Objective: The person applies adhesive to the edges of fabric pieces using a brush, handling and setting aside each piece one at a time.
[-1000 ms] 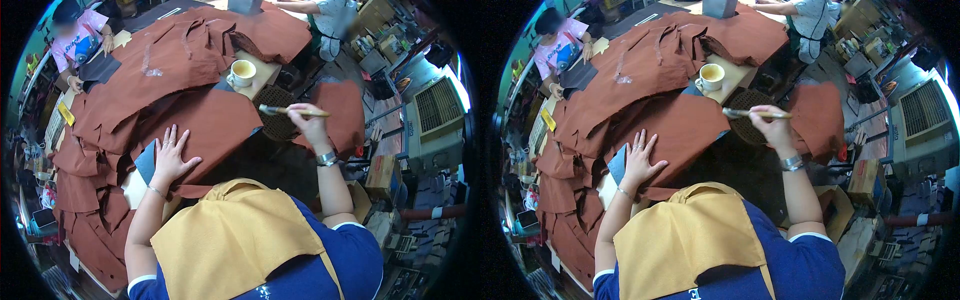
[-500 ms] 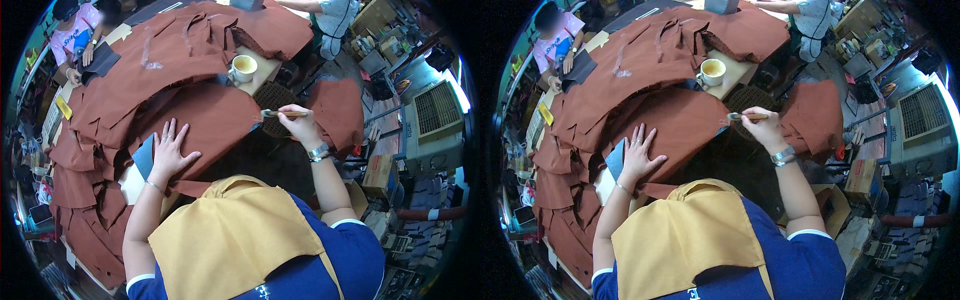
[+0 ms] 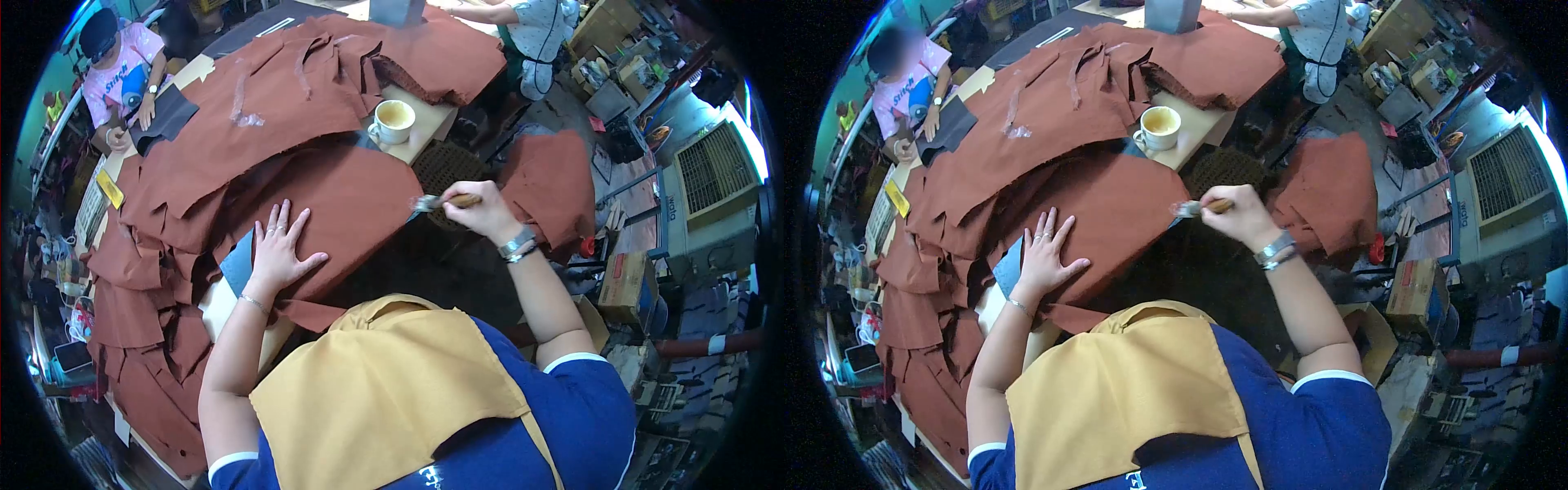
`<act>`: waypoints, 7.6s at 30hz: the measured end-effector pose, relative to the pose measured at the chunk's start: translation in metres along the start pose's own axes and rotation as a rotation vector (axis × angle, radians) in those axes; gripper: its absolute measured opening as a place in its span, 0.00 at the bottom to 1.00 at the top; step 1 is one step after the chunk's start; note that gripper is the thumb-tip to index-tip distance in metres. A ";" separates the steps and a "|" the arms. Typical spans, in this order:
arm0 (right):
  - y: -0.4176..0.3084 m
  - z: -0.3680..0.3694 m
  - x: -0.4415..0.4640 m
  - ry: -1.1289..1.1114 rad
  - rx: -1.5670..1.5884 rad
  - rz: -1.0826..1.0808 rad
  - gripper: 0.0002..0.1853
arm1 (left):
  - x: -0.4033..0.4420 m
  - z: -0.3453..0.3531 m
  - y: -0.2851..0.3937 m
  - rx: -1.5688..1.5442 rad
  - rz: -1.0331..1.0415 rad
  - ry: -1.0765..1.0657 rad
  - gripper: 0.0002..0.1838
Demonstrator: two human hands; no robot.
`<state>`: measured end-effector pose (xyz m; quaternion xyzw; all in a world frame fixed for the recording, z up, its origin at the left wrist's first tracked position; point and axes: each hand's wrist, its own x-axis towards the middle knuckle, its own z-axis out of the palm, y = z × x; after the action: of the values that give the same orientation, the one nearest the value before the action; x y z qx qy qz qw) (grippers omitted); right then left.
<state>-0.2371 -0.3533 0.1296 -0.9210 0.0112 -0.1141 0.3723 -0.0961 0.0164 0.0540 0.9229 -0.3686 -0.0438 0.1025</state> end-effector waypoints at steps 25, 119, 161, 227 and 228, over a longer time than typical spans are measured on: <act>-0.012 0.015 -0.004 -0.018 0.016 -0.123 0.07 | 0.035 -0.038 0.008 0.024 0.481 -0.119 0.23; -0.041 0.063 -0.004 0.128 -0.156 0.006 0.05 | -0.041 -0.024 -0.073 -0.306 0.757 -0.007 0.08; -0.066 0.061 -0.045 0.173 -0.250 0.075 0.03 | -0.020 -0.001 -0.067 -0.080 0.274 -0.041 0.58; -0.141 0.135 -0.034 -0.199 0.021 -0.327 0.09 | 0.048 -0.013 -0.080 -0.006 0.647 -0.174 0.73; -0.142 0.126 -0.038 -0.225 -0.036 -0.308 0.09 | 0.048 -0.013 -0.079 -0.005 0.636 -0.195 0.73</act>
<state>-0.2552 -0.1607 0.1315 -0.9253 -0.1695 -0.0658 0.3327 -0.0067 0.0414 0.0493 0.7528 -0.6461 -0.0988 0.0778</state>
